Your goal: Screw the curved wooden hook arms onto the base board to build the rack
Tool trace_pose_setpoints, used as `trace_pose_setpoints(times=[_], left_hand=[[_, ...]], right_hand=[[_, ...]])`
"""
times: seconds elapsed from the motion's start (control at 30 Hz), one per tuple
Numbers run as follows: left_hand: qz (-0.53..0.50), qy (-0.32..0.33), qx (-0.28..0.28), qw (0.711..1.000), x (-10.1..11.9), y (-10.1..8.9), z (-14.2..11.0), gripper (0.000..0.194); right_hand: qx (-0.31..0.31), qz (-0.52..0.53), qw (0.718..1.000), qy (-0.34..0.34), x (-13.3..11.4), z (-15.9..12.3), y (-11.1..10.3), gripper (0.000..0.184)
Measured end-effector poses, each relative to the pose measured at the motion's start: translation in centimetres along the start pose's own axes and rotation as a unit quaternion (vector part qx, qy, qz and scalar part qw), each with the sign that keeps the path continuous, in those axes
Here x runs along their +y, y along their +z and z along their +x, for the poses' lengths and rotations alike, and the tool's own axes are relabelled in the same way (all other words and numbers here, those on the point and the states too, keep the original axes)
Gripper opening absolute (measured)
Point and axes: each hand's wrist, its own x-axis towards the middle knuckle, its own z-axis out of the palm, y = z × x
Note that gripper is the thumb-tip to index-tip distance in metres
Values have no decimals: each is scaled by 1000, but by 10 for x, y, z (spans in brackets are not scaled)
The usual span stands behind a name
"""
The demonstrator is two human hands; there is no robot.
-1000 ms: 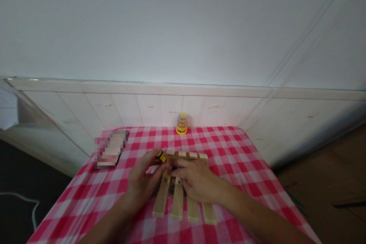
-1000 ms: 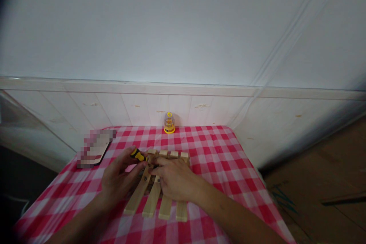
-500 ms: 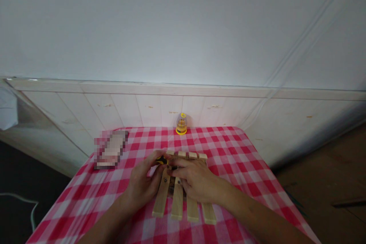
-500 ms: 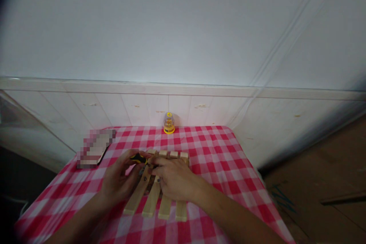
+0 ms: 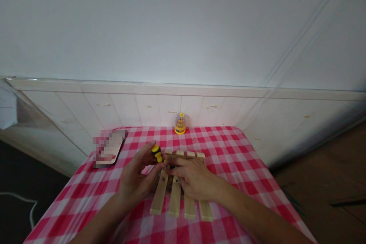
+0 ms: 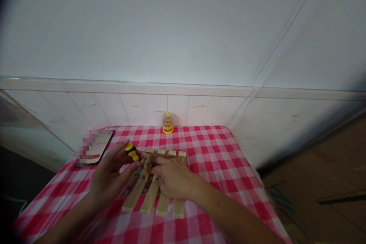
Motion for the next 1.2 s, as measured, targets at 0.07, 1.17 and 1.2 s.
trace_pose_setpoints(times=[0.07, 1.17, 1.2], left_hand=[[15, -5, -19, 1000, 3, -1, 2, 53], [67, 52, -24, 996, 2, -3, -15, 39], [67, 51, -24, 996, 3, -4, -15, 39]], right_hand=[[-2, 2, 1000, 3, -1, 0, -1, 42], [-20, -11, 999, 30, -5, 1, -3, 37], [-21, -12, 999, 31, -5, 1, -3, 37]])
